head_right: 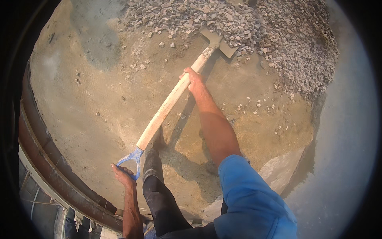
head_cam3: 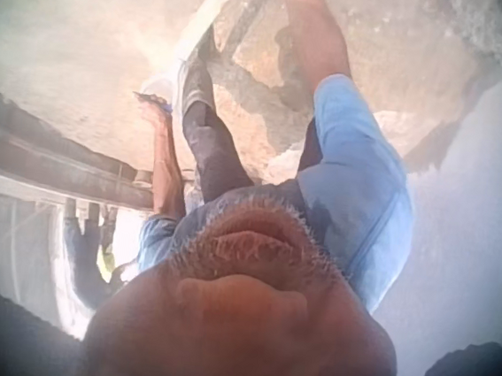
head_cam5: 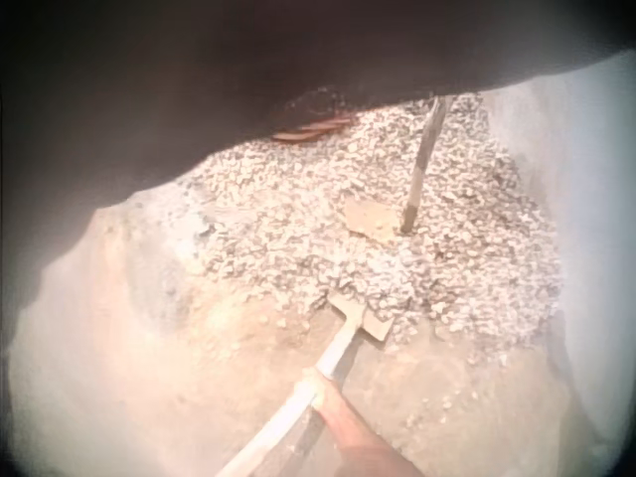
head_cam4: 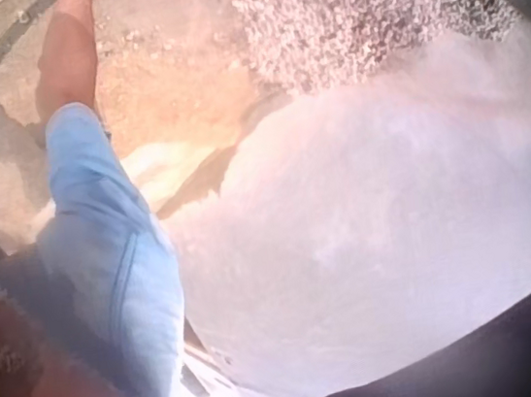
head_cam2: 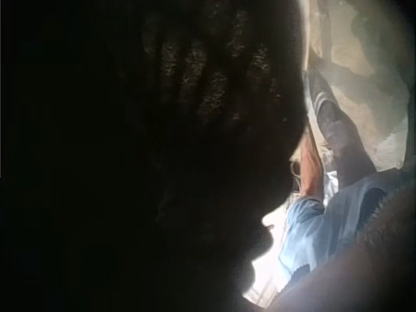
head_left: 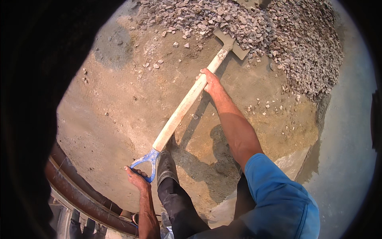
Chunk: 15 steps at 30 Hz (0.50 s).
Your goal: The person uses a long-handled screed to level wet concrete on a floor while other workers assist nearby. The person also scoops and pours concrete from buckets to fill low spots and continues smoothing the surface with the screed and a shovel.
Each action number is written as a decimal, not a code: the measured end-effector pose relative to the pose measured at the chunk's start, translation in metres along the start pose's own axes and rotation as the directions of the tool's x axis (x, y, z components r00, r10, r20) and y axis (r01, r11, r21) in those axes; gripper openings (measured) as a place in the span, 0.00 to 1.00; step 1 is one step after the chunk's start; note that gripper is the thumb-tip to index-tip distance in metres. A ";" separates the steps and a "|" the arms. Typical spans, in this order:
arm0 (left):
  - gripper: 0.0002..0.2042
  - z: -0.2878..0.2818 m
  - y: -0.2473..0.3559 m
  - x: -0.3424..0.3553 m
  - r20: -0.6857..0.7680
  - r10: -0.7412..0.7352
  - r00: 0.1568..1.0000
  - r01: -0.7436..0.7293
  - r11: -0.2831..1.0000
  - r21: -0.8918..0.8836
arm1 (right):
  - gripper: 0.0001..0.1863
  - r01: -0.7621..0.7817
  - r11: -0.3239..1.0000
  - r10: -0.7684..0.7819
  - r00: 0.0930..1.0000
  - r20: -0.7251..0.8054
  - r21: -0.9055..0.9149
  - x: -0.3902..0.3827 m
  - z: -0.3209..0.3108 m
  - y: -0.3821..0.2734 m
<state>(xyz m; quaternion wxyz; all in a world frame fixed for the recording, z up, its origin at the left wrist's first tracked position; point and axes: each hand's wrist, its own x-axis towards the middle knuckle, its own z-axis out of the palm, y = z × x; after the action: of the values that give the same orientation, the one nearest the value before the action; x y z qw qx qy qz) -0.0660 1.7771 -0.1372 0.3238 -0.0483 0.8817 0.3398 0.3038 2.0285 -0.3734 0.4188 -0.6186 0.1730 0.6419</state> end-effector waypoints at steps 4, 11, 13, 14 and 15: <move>0.25 -0.004 -0.020 0.047 0.009 0.152 0.988 -0.152 0.988 -0.007 | 0.17 -0.024 0.998 0.020 0.998 0.065 0.057 0.002 0.005 0.028; 0.26 -0.100 0.037 0.033 0.039 0.324 0.945 -0.326 0.943 0.073 | 0.15 -0.065 0.951 0.036 0.994 0.099 0.302 -0.125 -0.027 0.055; 0.26 -0.102 0.078 -0.004 0.095 0.389 0.916 -0.400 0.901 0.168 | 0.16 -0.028 0.907 0.008 0.999 0.050 0.420 -0.166 -0.059 0.050; 0.27 -0.101 0.097 -0.022 0.140 0.428 0.893 -0.449 0.866 0.220 | 0.16 -0.005 0.871 -0.039 0.996 0.079 0.490 -0.182 -0.078 0.051; 0.27 -0.101 0.112 -0.035 0.141 0.424 0.895 -0.447 0.853 0.269 | 0.15 0.024 0.864 -0.028 1.000 0.000 0.503 -0.199 -0.093 0.051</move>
<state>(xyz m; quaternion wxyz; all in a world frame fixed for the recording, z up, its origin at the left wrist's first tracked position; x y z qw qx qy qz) -0.1267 1.7944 0.0039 0.2753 0.2144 0.8972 0.2707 0.3028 1.8651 -0.2181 0.5747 -0.4879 0.3245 0.5713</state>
